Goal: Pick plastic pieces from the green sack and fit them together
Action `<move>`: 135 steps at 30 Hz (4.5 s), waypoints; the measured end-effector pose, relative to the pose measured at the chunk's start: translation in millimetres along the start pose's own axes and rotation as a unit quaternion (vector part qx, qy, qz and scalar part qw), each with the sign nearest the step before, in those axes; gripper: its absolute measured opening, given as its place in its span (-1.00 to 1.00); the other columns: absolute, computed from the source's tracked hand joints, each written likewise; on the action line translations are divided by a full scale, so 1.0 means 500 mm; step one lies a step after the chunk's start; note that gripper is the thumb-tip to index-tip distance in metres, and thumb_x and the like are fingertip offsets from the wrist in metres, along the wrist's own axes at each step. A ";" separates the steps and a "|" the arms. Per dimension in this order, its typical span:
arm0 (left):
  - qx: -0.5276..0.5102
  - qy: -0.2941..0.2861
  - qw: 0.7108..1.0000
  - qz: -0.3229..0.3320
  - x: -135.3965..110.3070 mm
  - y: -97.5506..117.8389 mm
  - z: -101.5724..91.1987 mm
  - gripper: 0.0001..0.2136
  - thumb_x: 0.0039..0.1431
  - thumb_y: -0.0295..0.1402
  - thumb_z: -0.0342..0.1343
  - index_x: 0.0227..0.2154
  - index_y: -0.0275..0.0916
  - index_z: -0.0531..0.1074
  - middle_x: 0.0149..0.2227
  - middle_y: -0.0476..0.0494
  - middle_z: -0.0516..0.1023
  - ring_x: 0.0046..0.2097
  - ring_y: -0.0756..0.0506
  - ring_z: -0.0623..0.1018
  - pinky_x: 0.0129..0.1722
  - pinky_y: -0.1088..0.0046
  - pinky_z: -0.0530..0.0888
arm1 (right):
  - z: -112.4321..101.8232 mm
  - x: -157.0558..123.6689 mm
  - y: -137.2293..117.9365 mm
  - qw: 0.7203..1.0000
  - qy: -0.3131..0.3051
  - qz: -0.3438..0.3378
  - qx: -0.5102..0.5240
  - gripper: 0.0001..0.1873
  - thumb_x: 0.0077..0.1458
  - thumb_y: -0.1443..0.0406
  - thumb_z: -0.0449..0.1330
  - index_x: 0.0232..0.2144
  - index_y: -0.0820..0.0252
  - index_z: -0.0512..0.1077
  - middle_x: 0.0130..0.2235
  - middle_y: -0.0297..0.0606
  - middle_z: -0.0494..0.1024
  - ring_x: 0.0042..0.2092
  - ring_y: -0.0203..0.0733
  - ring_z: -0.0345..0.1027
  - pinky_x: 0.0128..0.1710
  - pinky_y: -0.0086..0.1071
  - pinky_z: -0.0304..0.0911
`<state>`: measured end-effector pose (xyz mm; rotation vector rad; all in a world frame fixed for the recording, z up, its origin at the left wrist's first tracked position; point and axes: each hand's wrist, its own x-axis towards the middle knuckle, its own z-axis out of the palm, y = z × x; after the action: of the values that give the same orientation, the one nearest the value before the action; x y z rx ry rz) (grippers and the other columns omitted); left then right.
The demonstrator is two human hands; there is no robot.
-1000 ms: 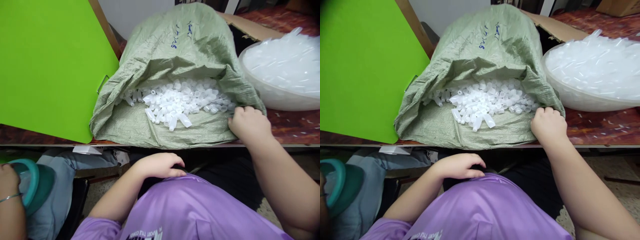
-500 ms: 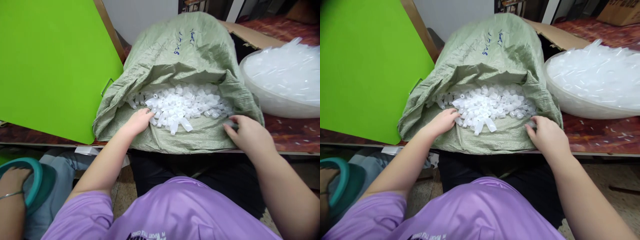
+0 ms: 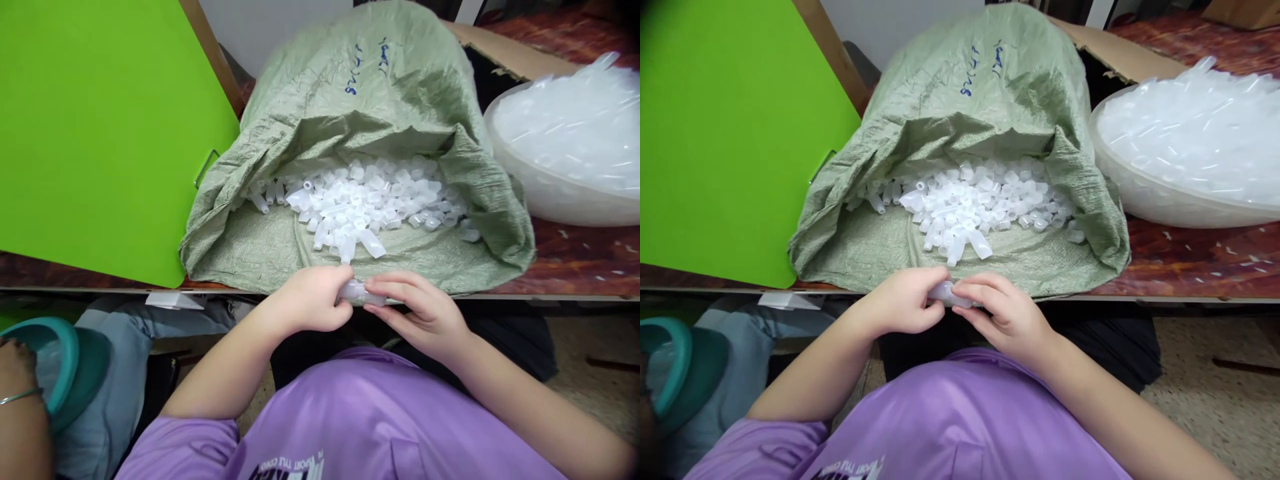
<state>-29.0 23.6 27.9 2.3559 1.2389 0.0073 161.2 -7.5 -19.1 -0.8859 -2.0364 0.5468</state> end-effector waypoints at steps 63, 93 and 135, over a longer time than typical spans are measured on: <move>-0.252 -0.298 0.919 -0.060 -0.004 0.022 0.026 -0.87 -0.25 -0.32 0.08 -0.57 -0.22 0.31 -0.60 0.10 0.31 -0.57 0.07 0.28 -0.62 0.58 0.20 | -0.011 -0.029 0.003 0.978 -0.174 -0.097 -0.065 -0.75 0.11 0.19 0.05 -0.54 0.21 0.31 -0.53 -0.29 0.34 -0.48 -0.29 0.16 -0.48 -0.39 0.07; -0.143 -0.257 0.956 0.016 0.014 -0.007 0.089 -0.61 0.17 -0.16 -0.09 -0.04 -0.29 0.35 -0.12 -0.22 0.51 -0.17 -0.10 0.50 -0.20 0.45 0.37 | -0.187 0.000 0.174 0.836 -0.072 0.212 -0.502 -0.87 0.04 0.36 0.04 -0.52 0.23 0.32 -0.39 0.07 0.38 -0.26 0.08 0.30 -0.40 -0.20 0.08; -0.357 -0.190 0.913 0.048 0.008 -0.018 0.025 -0.55 0.19 0.02 -0.23 -0.56 -0.27 0.23 -0.58 0.06 0.23 -0.51 0.06 0.26 -0.44 0.52 0.25 | -0.051 -0.001 -0.029 0.974 -0.132 0.179 -0.030 -0.66 0.16 0.14 0.03 -0.51 0.18 0.43 -0.63 -0.38 0.42 -0.60 -0.37 0.28 -0.61 -0.52 0.18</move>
<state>-31.0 26.1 12.3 1.6685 0.7521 0.0264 176.7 -15.6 4.3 -1.2877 -2.1486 0.8412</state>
